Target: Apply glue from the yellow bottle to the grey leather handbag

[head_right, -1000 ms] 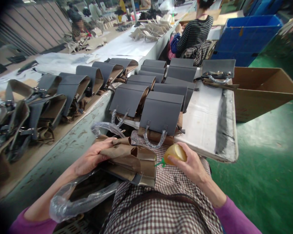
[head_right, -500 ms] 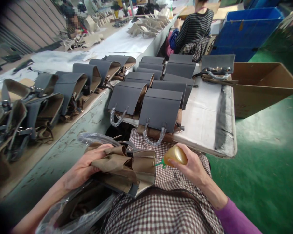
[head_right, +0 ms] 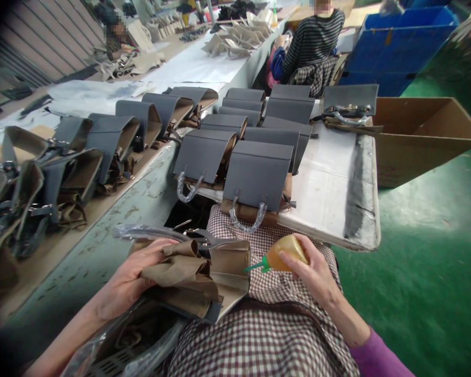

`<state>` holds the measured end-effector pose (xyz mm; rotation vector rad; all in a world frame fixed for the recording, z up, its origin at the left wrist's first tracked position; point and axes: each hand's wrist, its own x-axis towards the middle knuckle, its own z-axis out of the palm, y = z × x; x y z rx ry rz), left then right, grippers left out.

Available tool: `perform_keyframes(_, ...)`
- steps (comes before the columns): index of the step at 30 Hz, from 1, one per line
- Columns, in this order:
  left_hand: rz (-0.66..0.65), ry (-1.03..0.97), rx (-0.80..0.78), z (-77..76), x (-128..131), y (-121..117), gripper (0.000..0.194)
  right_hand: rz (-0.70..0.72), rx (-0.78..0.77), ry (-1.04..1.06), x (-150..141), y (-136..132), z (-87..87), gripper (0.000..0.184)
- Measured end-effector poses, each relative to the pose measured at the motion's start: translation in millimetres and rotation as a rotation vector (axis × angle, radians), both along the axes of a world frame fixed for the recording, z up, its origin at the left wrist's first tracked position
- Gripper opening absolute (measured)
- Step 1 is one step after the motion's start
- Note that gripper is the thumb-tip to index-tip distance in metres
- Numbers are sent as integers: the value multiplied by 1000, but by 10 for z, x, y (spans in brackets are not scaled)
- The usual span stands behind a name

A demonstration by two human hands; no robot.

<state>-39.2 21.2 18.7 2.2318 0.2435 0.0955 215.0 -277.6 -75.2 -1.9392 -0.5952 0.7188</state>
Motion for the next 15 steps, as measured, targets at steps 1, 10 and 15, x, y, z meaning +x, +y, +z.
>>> perform_keyframes(1,15,7,14,-2,-52,-50,75,-27,14,58,3,-12,1,43)
perform_keyframes(10,198,8,208,-164,-619,-620,59,80,-46,-145,-65,-47,38,56)
perform_keyframes(15,186,-54,184,-128,-609,-765,46,182,11,-377,-115,-38,54,47)
